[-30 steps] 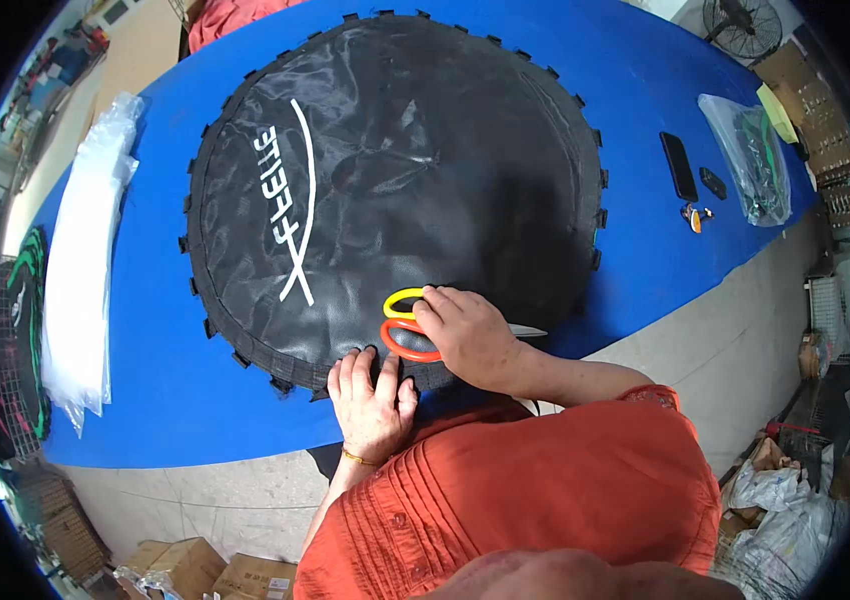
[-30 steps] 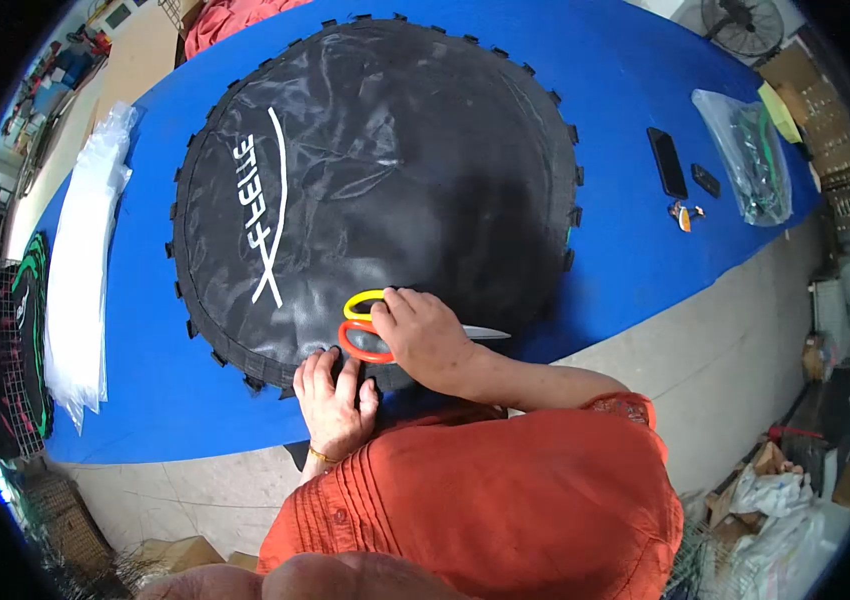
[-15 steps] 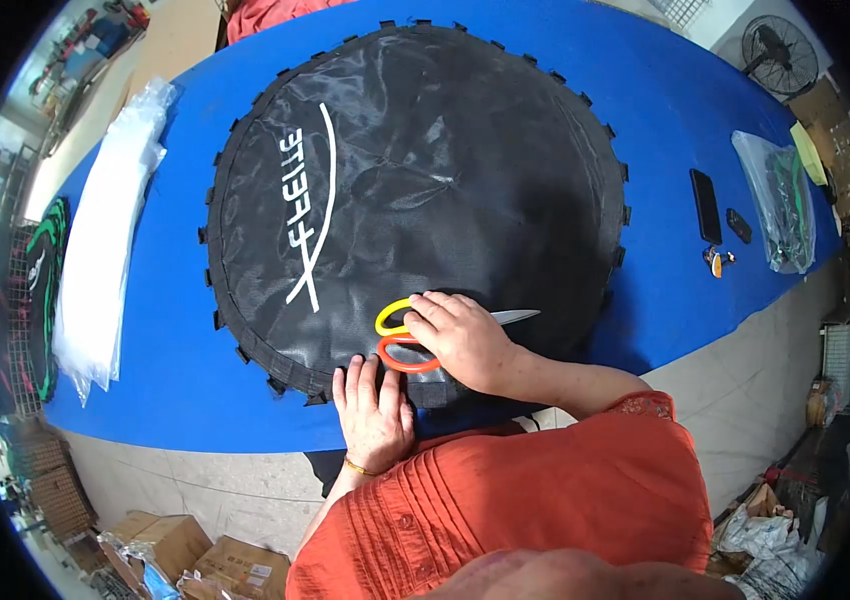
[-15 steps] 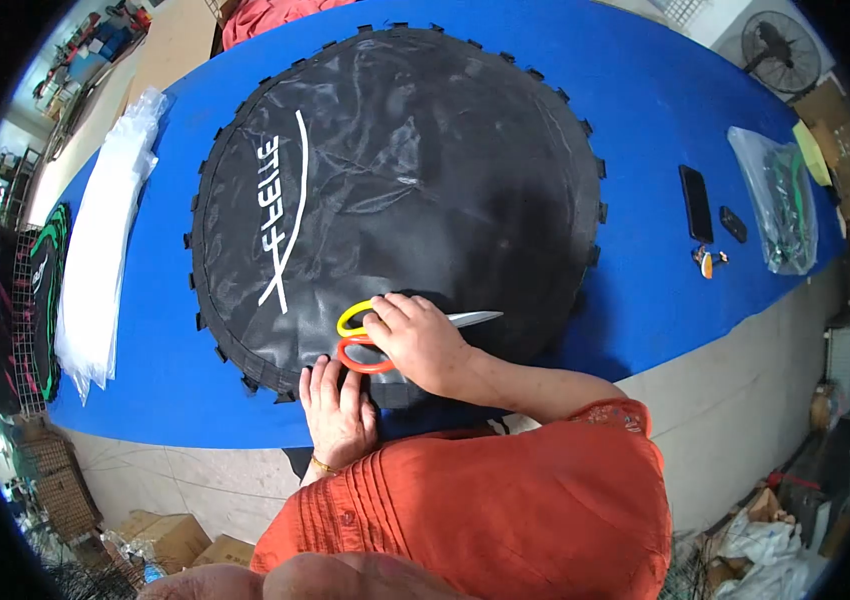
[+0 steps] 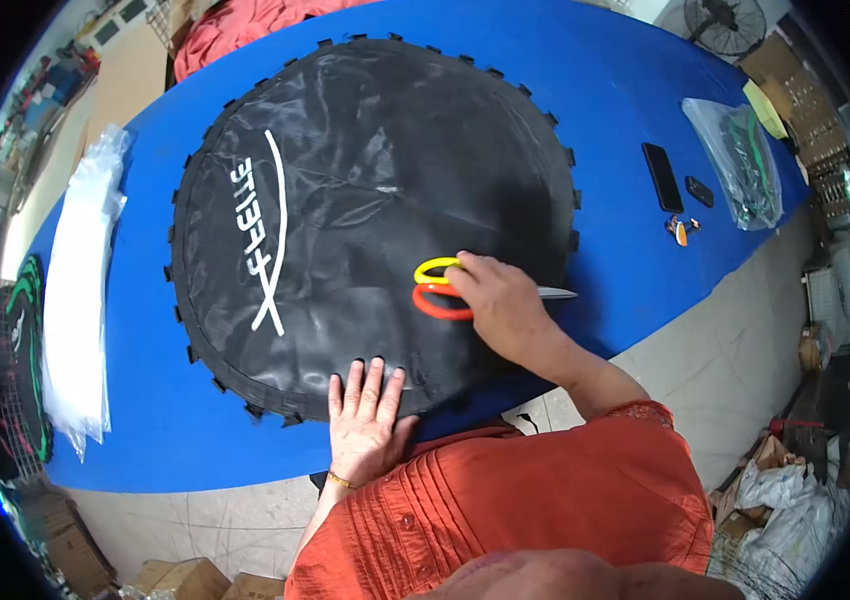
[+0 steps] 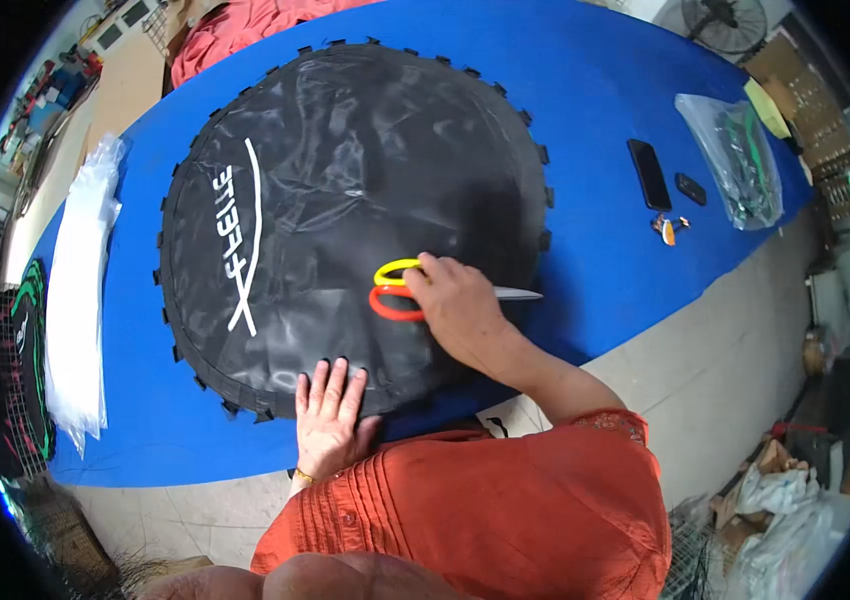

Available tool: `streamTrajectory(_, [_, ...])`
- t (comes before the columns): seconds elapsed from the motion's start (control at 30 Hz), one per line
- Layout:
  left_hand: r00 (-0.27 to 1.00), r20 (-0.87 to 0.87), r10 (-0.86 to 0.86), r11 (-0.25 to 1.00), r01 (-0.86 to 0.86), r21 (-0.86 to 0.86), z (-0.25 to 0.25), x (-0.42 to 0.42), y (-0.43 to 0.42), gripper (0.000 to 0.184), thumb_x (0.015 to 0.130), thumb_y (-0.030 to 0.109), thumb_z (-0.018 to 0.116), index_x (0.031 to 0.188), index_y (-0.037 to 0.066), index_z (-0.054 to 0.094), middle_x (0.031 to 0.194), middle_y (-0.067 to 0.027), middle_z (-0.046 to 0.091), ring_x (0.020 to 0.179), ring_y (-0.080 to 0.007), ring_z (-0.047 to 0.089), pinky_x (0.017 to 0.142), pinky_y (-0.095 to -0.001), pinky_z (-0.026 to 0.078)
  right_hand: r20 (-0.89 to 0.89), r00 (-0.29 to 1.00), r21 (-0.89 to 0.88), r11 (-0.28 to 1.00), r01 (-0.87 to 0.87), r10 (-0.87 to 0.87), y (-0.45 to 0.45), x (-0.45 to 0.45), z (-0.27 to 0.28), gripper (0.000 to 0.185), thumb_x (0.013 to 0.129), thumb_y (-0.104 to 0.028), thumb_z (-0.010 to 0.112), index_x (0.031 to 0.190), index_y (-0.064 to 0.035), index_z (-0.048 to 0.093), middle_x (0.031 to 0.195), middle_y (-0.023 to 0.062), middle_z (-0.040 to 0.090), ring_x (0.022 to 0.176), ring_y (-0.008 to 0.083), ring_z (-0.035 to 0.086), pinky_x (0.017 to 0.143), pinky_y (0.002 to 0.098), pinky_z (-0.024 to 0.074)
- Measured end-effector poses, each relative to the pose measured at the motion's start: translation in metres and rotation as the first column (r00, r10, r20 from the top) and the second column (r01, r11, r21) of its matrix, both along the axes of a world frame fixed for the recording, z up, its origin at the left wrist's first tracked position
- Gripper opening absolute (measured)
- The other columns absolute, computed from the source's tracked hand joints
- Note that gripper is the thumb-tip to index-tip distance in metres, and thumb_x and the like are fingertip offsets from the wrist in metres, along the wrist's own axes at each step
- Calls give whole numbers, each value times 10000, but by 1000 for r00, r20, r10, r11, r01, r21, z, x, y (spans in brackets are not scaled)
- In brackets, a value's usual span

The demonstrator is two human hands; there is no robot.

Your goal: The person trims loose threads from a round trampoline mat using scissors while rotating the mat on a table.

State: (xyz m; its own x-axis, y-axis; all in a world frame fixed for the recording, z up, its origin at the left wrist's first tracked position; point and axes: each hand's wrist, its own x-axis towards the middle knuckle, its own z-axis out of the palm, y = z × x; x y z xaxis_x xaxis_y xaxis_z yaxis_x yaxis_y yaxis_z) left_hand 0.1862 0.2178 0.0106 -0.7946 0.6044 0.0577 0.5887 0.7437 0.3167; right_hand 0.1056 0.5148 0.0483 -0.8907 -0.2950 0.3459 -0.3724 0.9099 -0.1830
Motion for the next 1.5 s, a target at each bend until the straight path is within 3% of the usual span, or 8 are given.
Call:
streamTrajectory(0.23, [972,-153,177,963,-203,-175,7,-31,-87,565,987,123,610,1549,85,563,1582,-114,593,1517,-371,488,1284,-573,318,73,987,114,985,131,-140,21,18,8,244,845,-52,688,1089,-64,681,1055,113,682,947,304,722,786,440,585])
streamTrajectory(0.4, [918,-188,350,899,-385,-209,7,-38,-169,520,972,32,507,1457,149,652,1576,-44,617,1507,-341,518,1266,-571,350,146,989,15,999,-37,35,-19,32,12,192,864,-108,681,1048,-54,663,971,116,682,846,306,709,742,436,581])
streamTrajectory(0.63, [787,-384,482,741,-600,-301,9,-49,-188,297,1071,167,580,1333,61,670,1520,-155,632,1485,-399,518,1221,-562,391,426,850,-127,951,-283,310,-70,46,14,298,881,-64,656,1175,-18,669,1138,170,721,975,335,734,817,455,592])
streamTrajectory(0.7, [748,-471,467,793,-590,-151,18,-52,-152,295,1020,138,645,1288,15,665,1453,-207,657,1438,-436,547,1194,-576,416,470,820,-178,945,-274,326,-68,40,23,301,868,-39,663,1168,-33,685,1173,146,732,1011,330,735,843,462,594])
streamTrajectory(0.8, [884,-223,412,911,-391,133,42,-47,-70,298,990,185,752,1226,12,693,1360,-208,691,1288,-417,638,1100,-520,499,308,916,-202,959,-200,256,-54,24,42,342,818,2,681,1153,-63,696,1178,112,732,1010,339,725,848,467,592])
streamTrajectory(0.97, [998,-56,-3,960,18,278,32,-41,24,587,923,293,803,1410,5,648,1445,-215,646,1344,-408,608,1145,-511,468,-44,998,5,999,38,-38,-5,-28,35,252,839,13,653,1079,-58,680,1113,107,726,964,336,706,824,479,568])
streamTrajectory(1.33, [982,-137,-133,989,140,41,18,-34,3,566,879,139,685,1421,-16,635,1473,-175,621,1398,-350,567,1202,-544,414,311,950,156,984,-80,28,17,-10,22,282,849,15,664,1118,-64,689,1103,98,723,928,315,702,824,460,571])
streamTrajectory(1.5, [1000,-28,-1,994,4,107,34,-28,-21,331,882,92,750,1202,16,709,1245,-154,704,1167,-350,672,1043,-473,524,351,922,87,975,-206,164,-15,22,27,339,789,-4,697,1127,-35,683,1074,101,706,867,297,679,784,419,565])
